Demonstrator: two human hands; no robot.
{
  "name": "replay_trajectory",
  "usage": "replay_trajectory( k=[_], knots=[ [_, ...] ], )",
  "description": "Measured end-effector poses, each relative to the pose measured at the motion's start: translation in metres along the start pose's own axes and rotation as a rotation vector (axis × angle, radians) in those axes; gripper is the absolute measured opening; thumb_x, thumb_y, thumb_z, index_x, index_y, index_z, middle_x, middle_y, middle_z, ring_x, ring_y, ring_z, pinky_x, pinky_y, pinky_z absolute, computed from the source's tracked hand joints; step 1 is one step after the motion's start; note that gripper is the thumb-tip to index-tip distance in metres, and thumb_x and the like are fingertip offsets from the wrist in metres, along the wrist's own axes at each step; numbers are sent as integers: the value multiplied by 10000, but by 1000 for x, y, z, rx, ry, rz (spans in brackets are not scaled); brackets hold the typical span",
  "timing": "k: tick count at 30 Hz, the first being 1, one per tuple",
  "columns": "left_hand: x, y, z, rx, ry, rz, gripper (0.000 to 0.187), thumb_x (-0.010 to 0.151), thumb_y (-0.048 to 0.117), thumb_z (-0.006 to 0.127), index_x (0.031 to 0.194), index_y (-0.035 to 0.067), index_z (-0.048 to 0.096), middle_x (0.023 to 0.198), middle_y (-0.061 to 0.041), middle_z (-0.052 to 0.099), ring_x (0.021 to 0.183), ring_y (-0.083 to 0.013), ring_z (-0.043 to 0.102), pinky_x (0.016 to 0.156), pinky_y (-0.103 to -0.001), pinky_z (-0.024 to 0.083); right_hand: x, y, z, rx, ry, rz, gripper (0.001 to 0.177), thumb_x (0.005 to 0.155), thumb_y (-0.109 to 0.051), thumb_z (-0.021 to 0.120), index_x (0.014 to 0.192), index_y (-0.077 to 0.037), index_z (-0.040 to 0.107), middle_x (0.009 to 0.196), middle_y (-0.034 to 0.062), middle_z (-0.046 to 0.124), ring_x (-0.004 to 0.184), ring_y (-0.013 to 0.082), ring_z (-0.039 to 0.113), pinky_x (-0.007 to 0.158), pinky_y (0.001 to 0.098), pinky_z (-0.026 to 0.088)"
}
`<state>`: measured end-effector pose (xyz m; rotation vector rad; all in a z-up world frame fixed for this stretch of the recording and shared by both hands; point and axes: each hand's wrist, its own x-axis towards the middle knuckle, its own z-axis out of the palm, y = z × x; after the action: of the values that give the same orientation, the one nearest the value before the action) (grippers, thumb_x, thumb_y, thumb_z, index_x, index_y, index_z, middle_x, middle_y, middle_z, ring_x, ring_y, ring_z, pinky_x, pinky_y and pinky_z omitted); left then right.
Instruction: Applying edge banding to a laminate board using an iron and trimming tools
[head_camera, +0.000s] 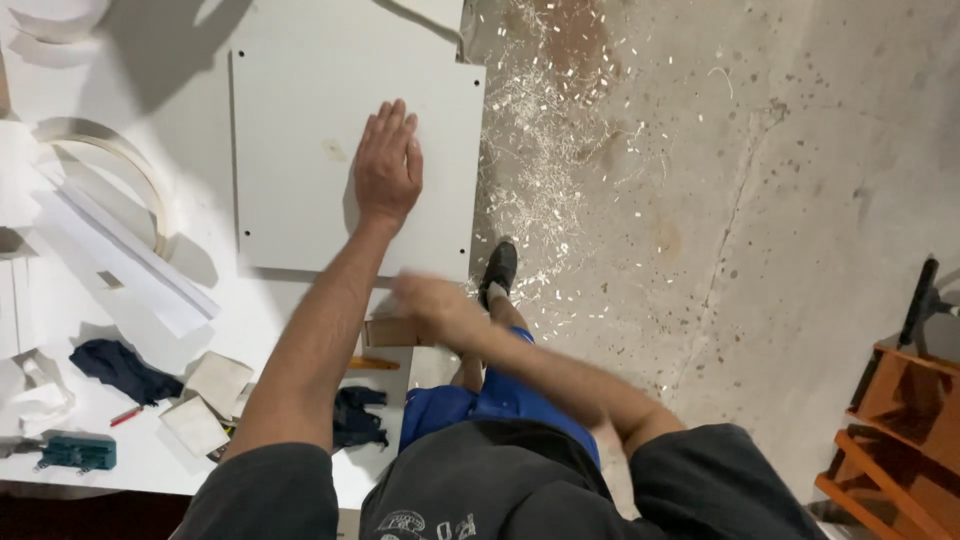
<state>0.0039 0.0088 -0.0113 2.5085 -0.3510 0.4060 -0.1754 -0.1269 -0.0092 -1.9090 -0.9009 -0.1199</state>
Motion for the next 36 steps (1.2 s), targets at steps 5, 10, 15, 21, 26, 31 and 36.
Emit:
replay_trajectory(
  k=[5, 10, 15, 21, 26, 31, 36],
  knots=[
    [-6, -16, 13, 50, 91, 69, 383, 1070, 226, 451, 1313, 57, 693, 1407, -169, 636, 1319, -355, 584, 1157, -477, 397, 62, 130, -74, -365, -224, -173, 665, 1036, -485, 590, 1591, -166, 408, 1637, 138, 365, 1488, 379, 346, 1134, 561, 374],
    [-2, 5, -7, -30, 12, 10, 395, 1078, 164, 424, 1324, -13, 677, 1439, -199, 611, 1386, -351, 539, 1209, -476, 369, 201, 124, -183, -255, -350, 860, 753, 998, -442, 371, 1571, -49, 81, 1562, 248, 326, 1397, 402, 342, 1145, 589, 244],
    [-2, 6, -10, -20, -19, -3, 411, 1085, 176, 413, 1331, -24, 674, 1445, -198, 604, 1397, -350, 520, 1210, -476, 368, 185, 220, -115, 231, 515, 929, 1096, 825, -863, 410, 1600, -132, 150, 1700, 181, 206, 1597, 363, 228, 1255, 646, 153],
    [-5, 4, -8, -13, 27, 83, 373, 1076, 135, 449, 1325, -39, 666, 1448, -217, 592, 1379, -392, 533, 1202, -504, 365, 97, 97, -56, 340, 507, 1069, 771, 945, -554, 541, 1490, -26, 400, 1443, 196, 576, 1320, 336, 590, 1091, 456, 490],
    [1, 5, -5, 21, -7, 8, 413, 1078, 175, 421, 1349, -15, 668, 1472, -191, 579, 1415, -340, 494, 1222, -471, 344, -28, -2, -13, 520, -179, 1442, 457, 1027, -495, 431, 1230, -103, 547, 1148, 82, 650, 1031, 224, 635, 943, 403, 512],
    [-4, 2, -3, 6, -5, 16, 404, 1074, 157, 428, 1338, -22, 675, 1459, -203, 587, 1407, -345, 499, 1218, -475, 337, -46, -17, -37, 706, 165, 1322, 538, 997, -393, 492, 1419, -62, 532, 1361, 154, 623, 1253, 259, 614, 1108, 391, 457],
    [-2, 0, -1, 22, 10, 39, 387, 1076, 148, 437, 1332, -14, 679, 1455, -197, 593, 1399, -345, 508, 1211, -484, 345, -28, 3, -37, 886, 455, 1237, 261, 872, -194, 783, 1071, -50, 694, 919, 77, 730, 847, 166, 687, 813, 306, 563]
  ],
)
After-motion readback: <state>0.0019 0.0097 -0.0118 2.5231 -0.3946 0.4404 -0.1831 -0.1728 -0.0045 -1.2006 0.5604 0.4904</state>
